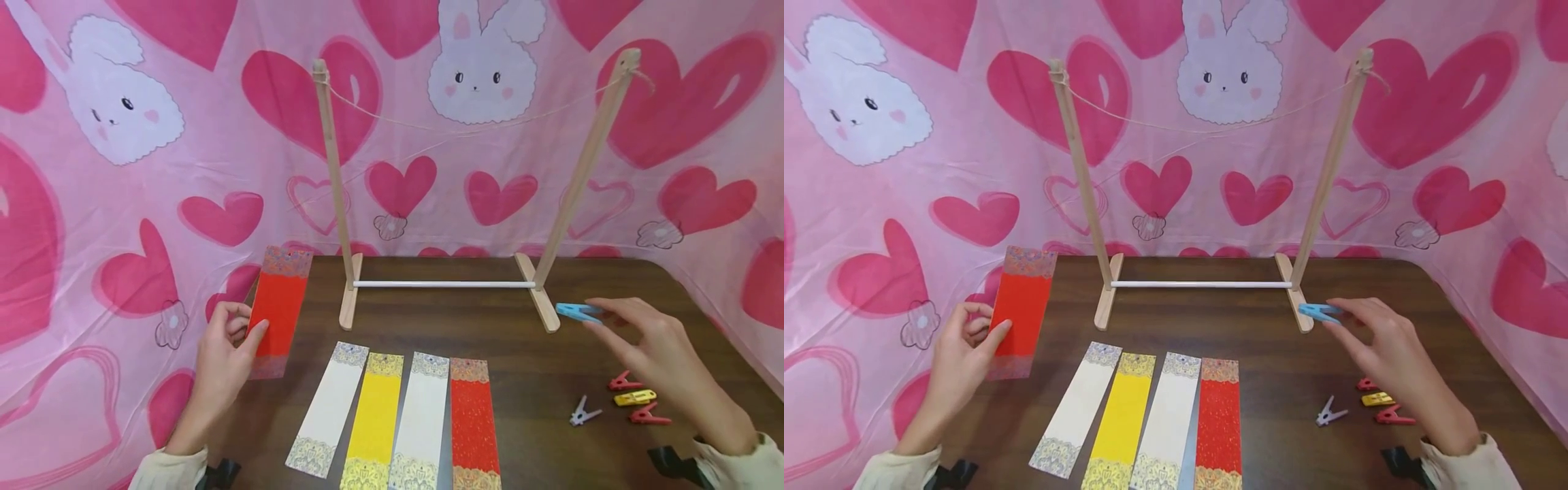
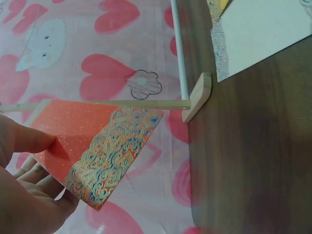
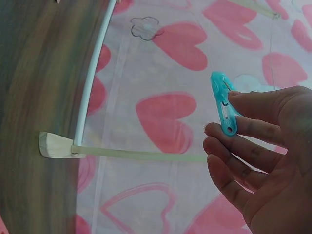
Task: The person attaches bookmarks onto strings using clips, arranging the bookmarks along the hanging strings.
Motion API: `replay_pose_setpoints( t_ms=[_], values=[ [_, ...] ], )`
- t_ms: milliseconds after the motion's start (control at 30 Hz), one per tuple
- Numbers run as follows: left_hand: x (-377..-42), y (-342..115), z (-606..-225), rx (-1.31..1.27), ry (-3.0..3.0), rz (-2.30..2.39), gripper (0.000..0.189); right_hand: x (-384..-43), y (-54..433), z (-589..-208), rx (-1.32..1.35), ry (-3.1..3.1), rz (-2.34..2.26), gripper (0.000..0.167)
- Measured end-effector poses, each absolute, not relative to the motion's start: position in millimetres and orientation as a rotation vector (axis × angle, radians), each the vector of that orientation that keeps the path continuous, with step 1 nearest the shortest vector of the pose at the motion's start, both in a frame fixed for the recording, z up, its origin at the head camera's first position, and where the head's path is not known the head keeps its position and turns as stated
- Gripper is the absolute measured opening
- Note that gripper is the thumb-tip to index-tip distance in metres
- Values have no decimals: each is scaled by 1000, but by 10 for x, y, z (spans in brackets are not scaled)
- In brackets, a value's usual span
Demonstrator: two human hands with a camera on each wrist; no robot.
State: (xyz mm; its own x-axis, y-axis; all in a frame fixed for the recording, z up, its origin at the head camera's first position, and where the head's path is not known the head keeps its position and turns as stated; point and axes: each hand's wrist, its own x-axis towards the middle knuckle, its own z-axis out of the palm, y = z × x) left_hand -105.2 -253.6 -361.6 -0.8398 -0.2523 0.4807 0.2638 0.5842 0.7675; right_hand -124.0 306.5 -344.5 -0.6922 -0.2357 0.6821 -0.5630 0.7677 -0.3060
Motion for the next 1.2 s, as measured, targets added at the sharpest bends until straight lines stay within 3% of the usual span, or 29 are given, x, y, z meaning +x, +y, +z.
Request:
replay_pose_setpoints(
  t_ms=[567,933,1200],
  values=[
    [-1177,-2525,-3383,-159,-2274,-1270,32,-1286,2979,-3206,692,-2311,654,51],
    [-1272,-2475,-3219,-207,-2271,-1285,34,-1297,2867,-3009,701,-2309,590,68],
    [-1356,-2441,-3101,-230,-2297,-1256,34,-1356,2809,-2904,736,-2280,567,51]
  ],
)
